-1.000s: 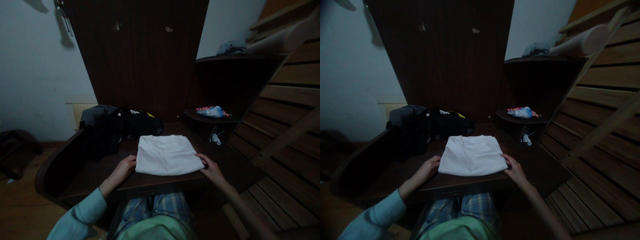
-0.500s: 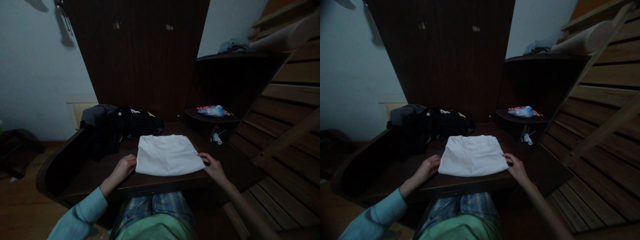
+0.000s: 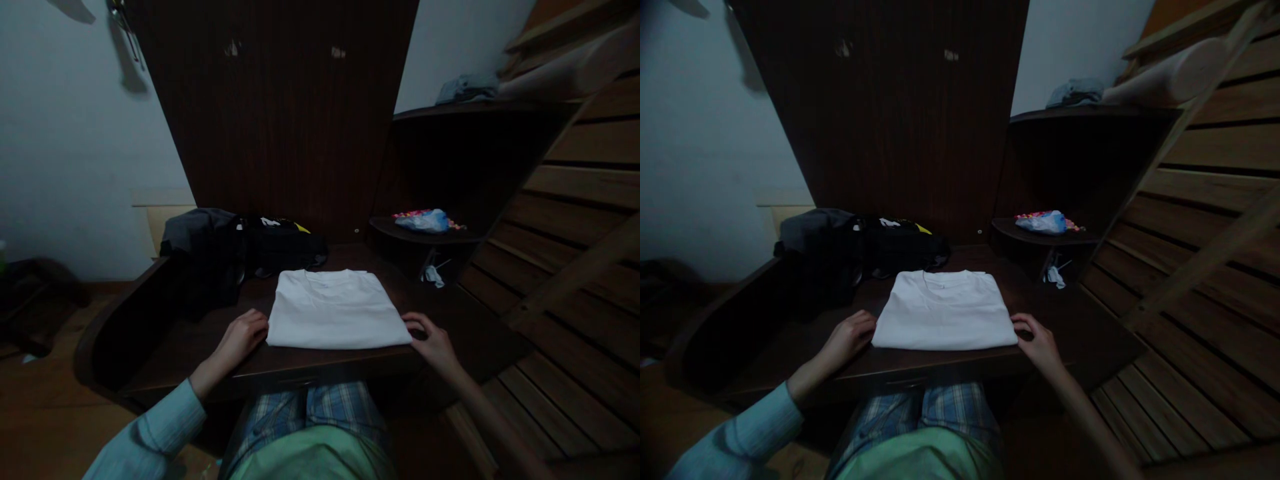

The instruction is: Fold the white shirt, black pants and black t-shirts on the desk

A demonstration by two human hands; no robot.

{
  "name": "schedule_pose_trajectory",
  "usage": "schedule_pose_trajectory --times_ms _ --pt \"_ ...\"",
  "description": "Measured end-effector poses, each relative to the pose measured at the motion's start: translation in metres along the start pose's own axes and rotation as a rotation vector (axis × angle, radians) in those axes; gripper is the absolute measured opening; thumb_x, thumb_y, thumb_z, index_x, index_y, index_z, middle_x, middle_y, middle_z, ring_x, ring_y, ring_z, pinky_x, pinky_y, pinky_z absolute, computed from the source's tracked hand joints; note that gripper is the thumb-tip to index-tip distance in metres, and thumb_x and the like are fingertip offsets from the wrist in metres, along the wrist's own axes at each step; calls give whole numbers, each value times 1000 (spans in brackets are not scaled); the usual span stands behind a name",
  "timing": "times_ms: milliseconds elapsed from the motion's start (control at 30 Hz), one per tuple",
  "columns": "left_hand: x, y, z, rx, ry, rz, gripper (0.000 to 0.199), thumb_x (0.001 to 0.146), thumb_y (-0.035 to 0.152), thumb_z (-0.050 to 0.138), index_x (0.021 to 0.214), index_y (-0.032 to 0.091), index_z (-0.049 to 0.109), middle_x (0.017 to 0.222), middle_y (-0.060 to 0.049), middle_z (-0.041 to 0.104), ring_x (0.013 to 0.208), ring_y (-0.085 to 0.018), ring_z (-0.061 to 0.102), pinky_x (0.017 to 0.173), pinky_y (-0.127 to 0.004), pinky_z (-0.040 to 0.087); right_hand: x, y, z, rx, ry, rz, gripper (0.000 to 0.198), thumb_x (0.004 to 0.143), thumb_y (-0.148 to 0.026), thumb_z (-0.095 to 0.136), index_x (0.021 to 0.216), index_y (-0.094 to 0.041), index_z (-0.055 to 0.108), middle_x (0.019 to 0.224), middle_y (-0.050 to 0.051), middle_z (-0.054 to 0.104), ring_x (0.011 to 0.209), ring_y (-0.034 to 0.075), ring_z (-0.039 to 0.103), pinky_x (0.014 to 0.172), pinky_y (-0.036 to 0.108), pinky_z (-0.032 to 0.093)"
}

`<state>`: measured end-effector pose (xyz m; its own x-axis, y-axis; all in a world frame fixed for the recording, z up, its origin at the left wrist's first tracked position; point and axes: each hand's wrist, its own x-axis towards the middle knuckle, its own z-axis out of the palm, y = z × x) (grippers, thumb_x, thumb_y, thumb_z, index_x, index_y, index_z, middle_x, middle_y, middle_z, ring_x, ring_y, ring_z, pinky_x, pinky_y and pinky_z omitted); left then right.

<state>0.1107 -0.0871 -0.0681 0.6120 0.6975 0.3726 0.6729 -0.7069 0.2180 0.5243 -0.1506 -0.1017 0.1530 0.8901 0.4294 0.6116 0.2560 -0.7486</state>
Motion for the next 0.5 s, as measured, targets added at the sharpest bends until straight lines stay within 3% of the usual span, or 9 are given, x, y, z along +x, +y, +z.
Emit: schedule_pose_trajectory --times_ms 167,333,500 --pt "-10 6 -3 -130 -38 54 19 84 19 43 90 20 61 91 -6 58 84 -15 54 73 -24 44 -8 -6 0 25 -133 -27 43 63 -24 57 106 -20 53 88 5 68 87 21 64 75 30 49" --pt "-11 8 -6 -131 -49 85 19 84 18 43 80 17 62 81 -5 59 77 -15 55 68 -24 43 -3 -8 -2 -17 -106 -11 29 63 -27 56 91 -20 61 84 5 67 73 20 65 66 28 51" --pt "-14 5 -6 -62 33 34 19 83 21 45 77 17 62 74 -5 59 71 -16 54 65 -26 42 -2 -9 -7 -34 -34 7 26 62 -30 59 85 -20 62 70 3 66 63 18 64 63 28 51"
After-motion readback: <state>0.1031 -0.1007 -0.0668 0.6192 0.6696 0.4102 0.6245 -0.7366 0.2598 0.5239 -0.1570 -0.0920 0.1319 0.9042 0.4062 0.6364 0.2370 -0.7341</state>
